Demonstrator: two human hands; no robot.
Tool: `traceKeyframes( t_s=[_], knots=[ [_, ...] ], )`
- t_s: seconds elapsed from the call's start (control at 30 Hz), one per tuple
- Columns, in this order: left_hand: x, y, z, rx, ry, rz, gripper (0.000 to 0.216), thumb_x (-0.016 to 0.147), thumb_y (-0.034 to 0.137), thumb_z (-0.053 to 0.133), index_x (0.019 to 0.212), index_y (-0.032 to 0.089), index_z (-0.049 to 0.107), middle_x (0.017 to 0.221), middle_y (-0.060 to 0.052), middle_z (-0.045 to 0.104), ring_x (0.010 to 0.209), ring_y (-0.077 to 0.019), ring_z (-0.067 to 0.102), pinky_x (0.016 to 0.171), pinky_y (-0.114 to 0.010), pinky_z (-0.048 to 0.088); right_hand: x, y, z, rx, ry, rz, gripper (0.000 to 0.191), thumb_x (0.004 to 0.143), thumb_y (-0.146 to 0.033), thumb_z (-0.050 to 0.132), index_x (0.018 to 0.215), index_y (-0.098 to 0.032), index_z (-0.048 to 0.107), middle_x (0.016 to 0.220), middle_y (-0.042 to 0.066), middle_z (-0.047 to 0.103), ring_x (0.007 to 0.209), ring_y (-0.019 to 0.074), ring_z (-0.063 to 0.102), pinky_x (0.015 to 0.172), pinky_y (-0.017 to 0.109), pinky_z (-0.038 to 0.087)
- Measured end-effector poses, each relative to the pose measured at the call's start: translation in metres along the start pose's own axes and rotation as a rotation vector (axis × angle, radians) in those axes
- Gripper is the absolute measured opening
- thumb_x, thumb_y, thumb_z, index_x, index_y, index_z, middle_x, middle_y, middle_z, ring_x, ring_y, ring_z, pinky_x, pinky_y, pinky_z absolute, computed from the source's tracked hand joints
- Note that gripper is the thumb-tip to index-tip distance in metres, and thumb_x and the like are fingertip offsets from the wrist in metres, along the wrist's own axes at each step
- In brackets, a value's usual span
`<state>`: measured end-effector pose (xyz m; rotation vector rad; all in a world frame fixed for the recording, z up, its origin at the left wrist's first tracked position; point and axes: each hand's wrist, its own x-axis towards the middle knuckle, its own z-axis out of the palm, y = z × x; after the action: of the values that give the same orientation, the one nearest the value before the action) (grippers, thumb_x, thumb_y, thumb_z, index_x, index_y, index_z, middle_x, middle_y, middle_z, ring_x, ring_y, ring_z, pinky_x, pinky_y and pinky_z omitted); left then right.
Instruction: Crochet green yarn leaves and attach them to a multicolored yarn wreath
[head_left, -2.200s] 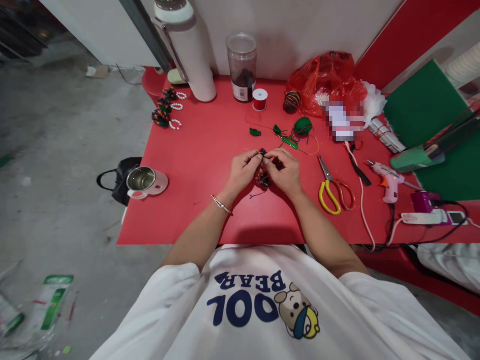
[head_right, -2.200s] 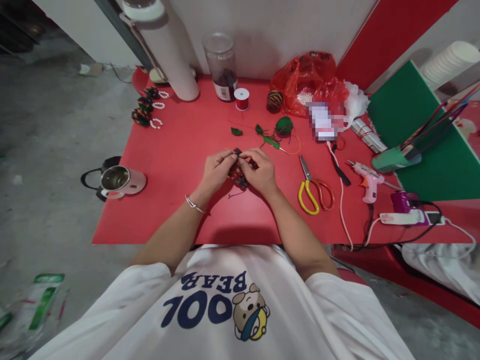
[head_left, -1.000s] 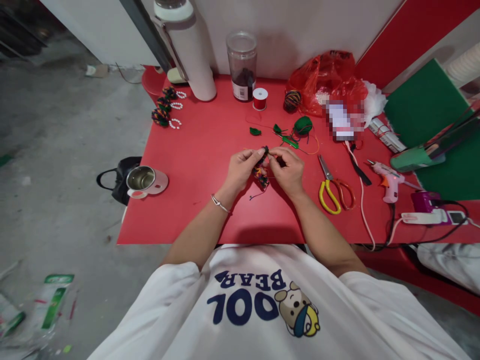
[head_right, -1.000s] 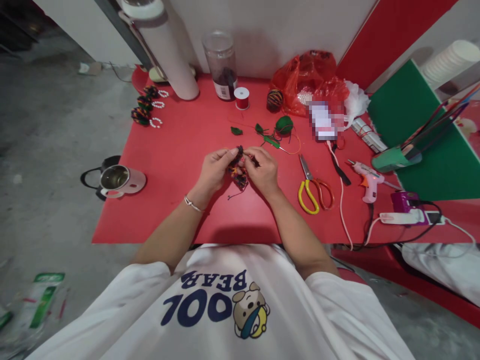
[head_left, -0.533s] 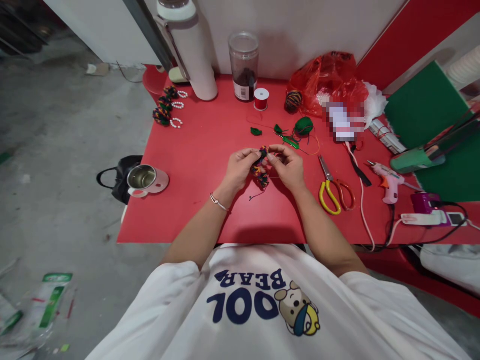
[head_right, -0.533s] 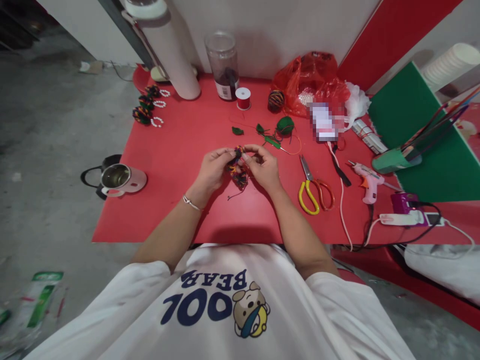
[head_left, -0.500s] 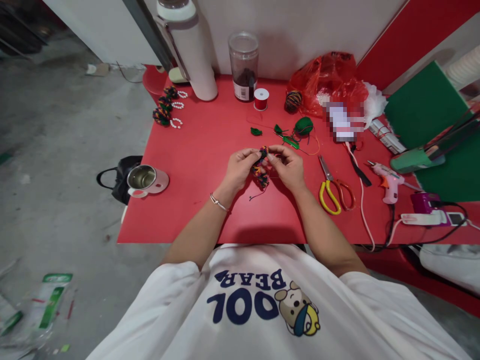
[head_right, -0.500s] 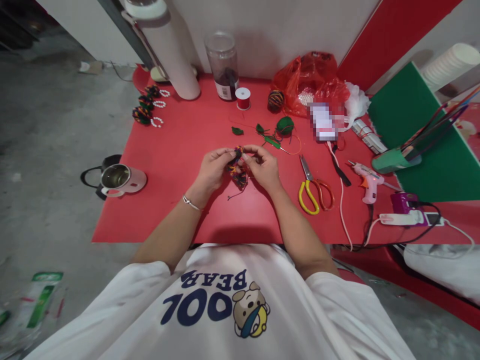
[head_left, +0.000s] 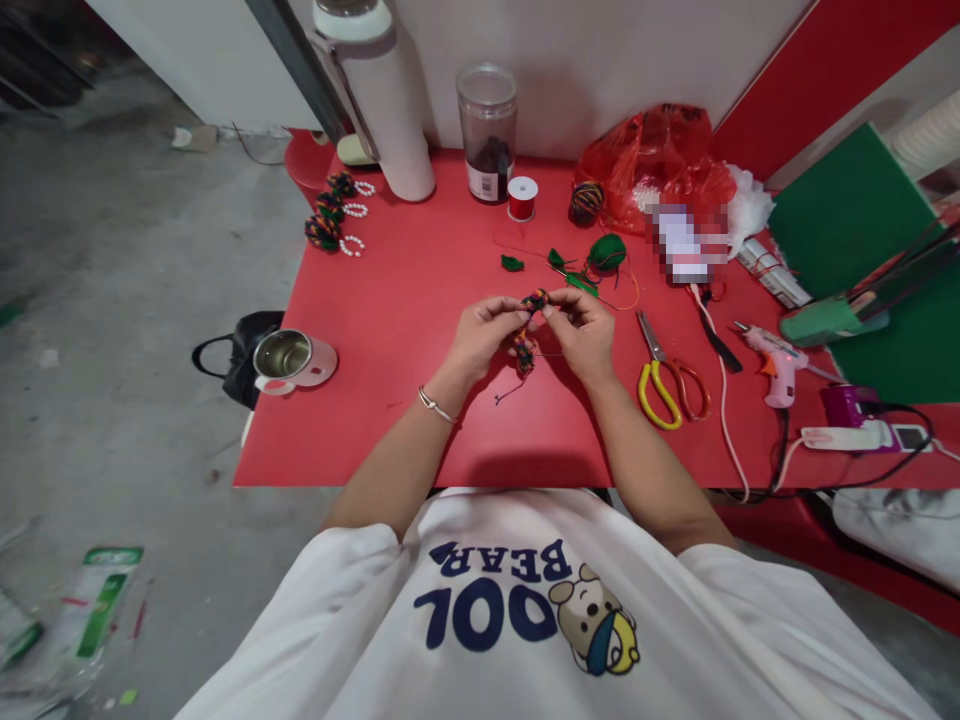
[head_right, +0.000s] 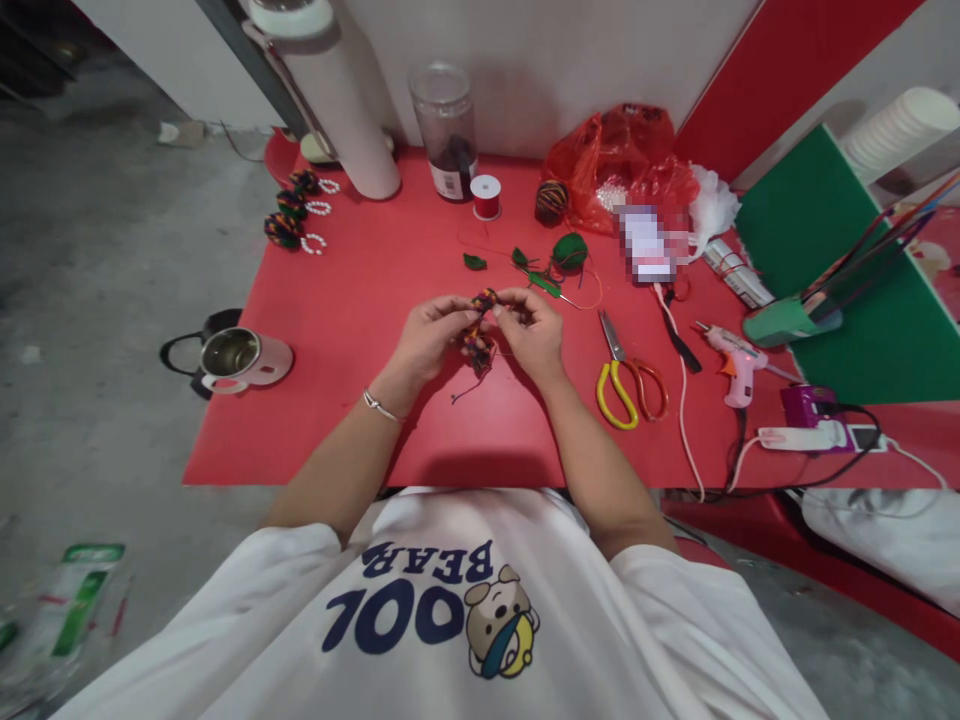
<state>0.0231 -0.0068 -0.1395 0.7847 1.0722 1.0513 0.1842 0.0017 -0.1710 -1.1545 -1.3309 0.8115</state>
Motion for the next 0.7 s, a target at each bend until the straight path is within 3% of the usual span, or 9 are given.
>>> traceKeyframes(
  t_s=[0.17,0.37,0.53,0.7],
  knots=[
    [-0.0006,-0.0020,0.0017,0.010,-0.007,0.013,0.019,0.076,0.023,0.080,0.090,0.017,0.067,0.072,-0.003,0.076,0.047,-0.0118,0.065,0.040,-0.020,0.042,-0.0007,0.0003,0.0017,-0.042,0.056,-0.013,0.024,0.088,-0.045,0.072,0.097,-0.023,0.073,0.080,0.000,0.068,0.059,0.0105,0.047,0.056,0.026,0.043],
    [0.0022,-0.0052,0.0016,-0.024,0.006,0.075,0.018,0.078,0.030,0.083,0.081,0.018,0.070,0.061,0.002,0.065,0.043,-0.0089,0.056,0.038,-0.021,0.040,-0.0049,-0.0032,0.0046,-0.046,0.054,-0.048,0.022,0.089,-0.044,0.074,0.096,-0.023,0.072,0.080,-0.001,0.068,0.060,0.0107,0.049,0.056,0.027,0.044],
    [0.0041,-0.0041,-0.0003,-0.054,0.012,0.011,0.031,0.084,0.047,0.082,0.086,0.018,0.071,0.073,-0.003,0.074,0.047,-0.0092,0.057,0.043,-0.022,0.046,-0.0044,-0.0043,0.0041,-0.031,-0.032,-0.029,0.024,0.089,-0.046,0.074,0.097,-0.023,0.074,0.074,-0.002,0.065,0.061,0.0112,0.051,0.058,0.027,0.045],
    [0.0067,-0.0064,-0.0047,-0.089,-0.013,0.073,0.028,0.078,0.037,0.089,0.084,0.016,0.071,0.073,-0.002,0.074,0.049,-0.0080,0.059,0.046,-0.022,0.047,-0.0022,-0.0057,0.0037,0.039,-0.105,0.011,0.021,0.088,-0.041,0.076,0.099,-0.023,0.076,0.088,0.000,0.073,0.067,0.0113,0.056,0.066,0.028,0.049]
  ],
)
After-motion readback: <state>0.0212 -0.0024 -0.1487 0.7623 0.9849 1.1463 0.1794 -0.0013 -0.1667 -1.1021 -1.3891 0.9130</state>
